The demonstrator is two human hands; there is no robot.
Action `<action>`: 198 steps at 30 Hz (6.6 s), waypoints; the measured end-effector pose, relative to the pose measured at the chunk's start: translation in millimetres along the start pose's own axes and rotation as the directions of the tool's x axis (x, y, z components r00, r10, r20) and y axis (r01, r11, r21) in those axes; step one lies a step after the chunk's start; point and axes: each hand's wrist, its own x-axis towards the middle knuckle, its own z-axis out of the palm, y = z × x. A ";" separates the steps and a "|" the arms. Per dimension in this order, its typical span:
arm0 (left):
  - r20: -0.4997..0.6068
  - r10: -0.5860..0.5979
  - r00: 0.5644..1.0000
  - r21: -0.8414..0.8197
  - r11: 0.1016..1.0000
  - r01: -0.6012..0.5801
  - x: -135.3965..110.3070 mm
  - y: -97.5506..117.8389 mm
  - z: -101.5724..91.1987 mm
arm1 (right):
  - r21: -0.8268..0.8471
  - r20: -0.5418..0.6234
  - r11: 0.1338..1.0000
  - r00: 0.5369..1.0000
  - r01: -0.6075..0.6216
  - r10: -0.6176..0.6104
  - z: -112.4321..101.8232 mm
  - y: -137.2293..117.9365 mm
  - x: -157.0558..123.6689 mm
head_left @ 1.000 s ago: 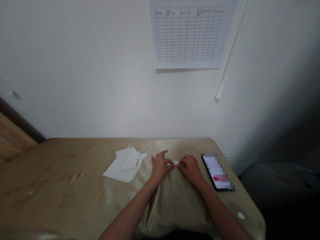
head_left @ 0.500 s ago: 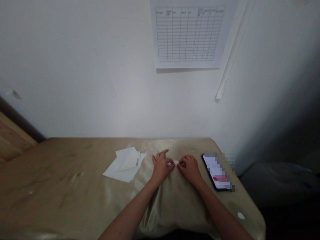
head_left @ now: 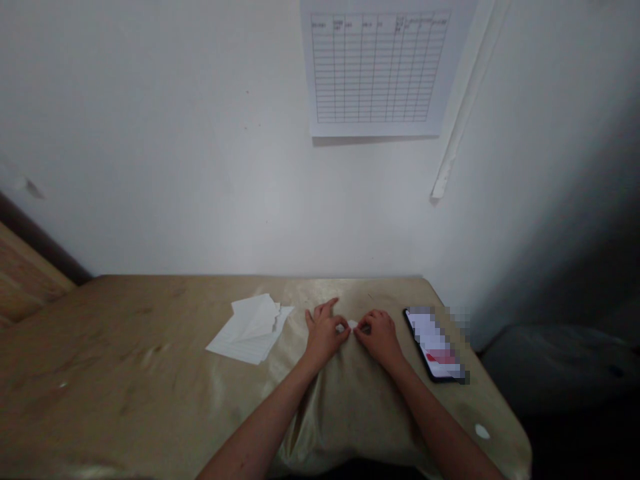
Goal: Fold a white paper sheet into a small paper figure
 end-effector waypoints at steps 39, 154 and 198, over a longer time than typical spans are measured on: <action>0.127 -0.085 0.988 -0.027 0.996 0.089 4.3 -14.2 -1.7 | 0.054 0.067 0.997 0.996 0.056 -0.059 -5.1 12.8 3.9; -0.016 0.095 0.995 -0.022 0.995 -0.096 -0.9 -25.8 -4.0 | 0.013 -0.028 0.930 0.930 0.368 -0.367 -4.8 8.2 -10.3; -0.035 -0.133 0.990 -0.111 0.985 0.129 0.6 -11.5 -3.5 | 0.001 -0.059 0.996 0.994 0.095 -0.094 8.5 1.7 -1.9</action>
